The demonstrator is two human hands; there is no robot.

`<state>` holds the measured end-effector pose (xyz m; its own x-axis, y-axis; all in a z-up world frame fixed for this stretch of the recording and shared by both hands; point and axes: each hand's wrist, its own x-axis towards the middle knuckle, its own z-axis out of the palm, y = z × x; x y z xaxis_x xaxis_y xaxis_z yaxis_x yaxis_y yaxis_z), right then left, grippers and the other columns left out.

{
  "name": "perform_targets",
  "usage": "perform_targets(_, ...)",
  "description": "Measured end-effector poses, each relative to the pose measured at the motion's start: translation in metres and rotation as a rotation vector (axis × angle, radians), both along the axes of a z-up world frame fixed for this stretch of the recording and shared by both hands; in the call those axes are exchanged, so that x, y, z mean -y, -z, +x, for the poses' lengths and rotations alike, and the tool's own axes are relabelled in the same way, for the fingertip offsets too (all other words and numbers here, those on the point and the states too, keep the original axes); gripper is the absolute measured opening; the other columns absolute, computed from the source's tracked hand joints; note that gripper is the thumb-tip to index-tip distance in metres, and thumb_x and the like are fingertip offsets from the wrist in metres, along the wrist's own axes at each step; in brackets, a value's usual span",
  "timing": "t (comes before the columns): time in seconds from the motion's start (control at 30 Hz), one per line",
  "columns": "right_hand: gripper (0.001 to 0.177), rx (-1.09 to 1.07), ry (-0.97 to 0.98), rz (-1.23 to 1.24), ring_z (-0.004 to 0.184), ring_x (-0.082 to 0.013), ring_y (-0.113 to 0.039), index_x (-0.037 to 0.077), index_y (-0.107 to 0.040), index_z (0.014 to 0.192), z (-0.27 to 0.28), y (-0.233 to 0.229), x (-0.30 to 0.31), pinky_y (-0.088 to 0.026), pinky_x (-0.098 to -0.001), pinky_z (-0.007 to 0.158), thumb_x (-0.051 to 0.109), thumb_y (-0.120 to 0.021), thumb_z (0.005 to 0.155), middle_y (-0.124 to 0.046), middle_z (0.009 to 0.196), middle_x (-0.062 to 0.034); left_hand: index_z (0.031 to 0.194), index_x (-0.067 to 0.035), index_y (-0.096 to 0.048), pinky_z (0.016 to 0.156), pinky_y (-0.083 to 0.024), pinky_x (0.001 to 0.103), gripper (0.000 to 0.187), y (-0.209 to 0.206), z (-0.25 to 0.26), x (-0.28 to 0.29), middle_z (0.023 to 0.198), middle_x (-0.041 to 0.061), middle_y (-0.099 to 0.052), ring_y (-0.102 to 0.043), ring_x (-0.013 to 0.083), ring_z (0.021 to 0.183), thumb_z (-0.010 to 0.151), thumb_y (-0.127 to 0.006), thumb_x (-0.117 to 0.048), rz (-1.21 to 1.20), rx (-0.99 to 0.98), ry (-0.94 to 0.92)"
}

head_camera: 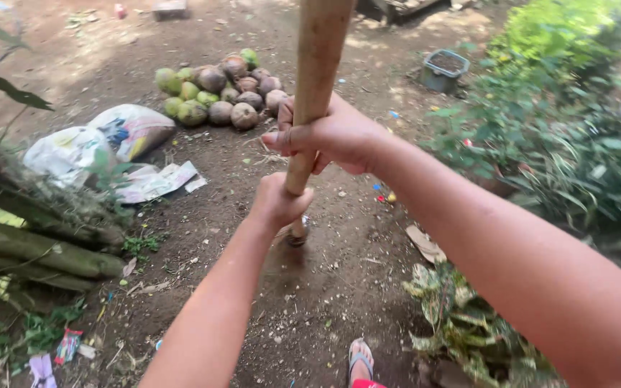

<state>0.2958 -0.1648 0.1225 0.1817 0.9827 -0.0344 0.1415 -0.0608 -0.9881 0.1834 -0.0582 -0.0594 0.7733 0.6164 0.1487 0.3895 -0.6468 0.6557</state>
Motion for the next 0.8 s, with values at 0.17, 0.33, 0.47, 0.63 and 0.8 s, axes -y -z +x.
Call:
perform_targets(0.17,0.030,0.146,0.203,-0.135,0.067,-0.0128,-0.064,0.010,-0.062,0.082,-0.027,-0.010,0.026,-0.051,-0.0331,0.050,0.027,-0.086,0.075,-0.065,0.075,-0.0019,0.083,-0.004,-0.071,0.069,-0.057,0.042,0.023,0.013,0.018,0.046,0.075,0.015,-0.073,-0.073,0.0305,0.072,0.077,-0.072,-0.026,-0.110,0.137,0.191)
perform_targets(0.33,0.026,0.114,0.209,-0.173,0.071,-0.0136,-0.065,0.007,-0.065,0.082,-0.066,0.026,0.028,-0.056,-0.0339,0.060,0.020,-0.086,0.074,-0.066,0.075,-0.0019,0.083,-0.003,-0.070,0.066,-0.058,0.038,0.018,0.036,-0.032,0.068,0.077,0.010,-0.075,-0.074,0.0210,0.073,0.076,-0.071,-0.020,-0.392,0.295,0.248)
perform_targets(0.47,0.025,-0.075,0.121,-0.060,0.069,-0.0138,-0.061,0.006,-0.064,0.080,-0.109,0.071,0.001,-0.053,-0.0335,0.063,0.014,-0.086,0.072,-0.064,0.075,-0.0020,0.086,-0.004,-0.066,0.071,-0.060,0.036,0.015,0.038,-0.105,0.028,0.082,0.008,-0.074,-0.074,0.0204,0.079,0.079,-0.070,-0.017,-0.422,-0.016,0.239)
perform_targets(0.63,0.027,-0.182,-0.001,0.134,0.071,-0.0133,-0.057,0.007,-0.061,0.081,-0.153,0.080,-0.027,-0.048,-0.0319,0.062,0.010,-0.087,0.073,-0.061,0.077,-0.0011,0.095,-0.004,-0.064,0.074,-0.065,0.039,0.020,0.041,-0.165,-0.031,0.087,0.010,-0.077,-0.081,0.0218,0.082,0.080,-0.064,-0.017,-0.460,-0.075,0.163)
perform_targets(0.8,0.029,-0.093,0.039,0.024,0.075,-0.0146,-0.071,0.009,-0.053,0.072,-0.127,0.011,-0.005,-0.063,-0.0299,0.056,0.018,-0.081,0.075,-0.063,0.075,-0.0009,0.089,-0.006,-0.075,0.080,-0.057,0.046,0.020,-0.006,-0.141,-0.036,0.086,0.019,-0.075,-0.073,0.0369,0.082,0.075,-0.075,-0.019,0.180,-0.080,0.076)
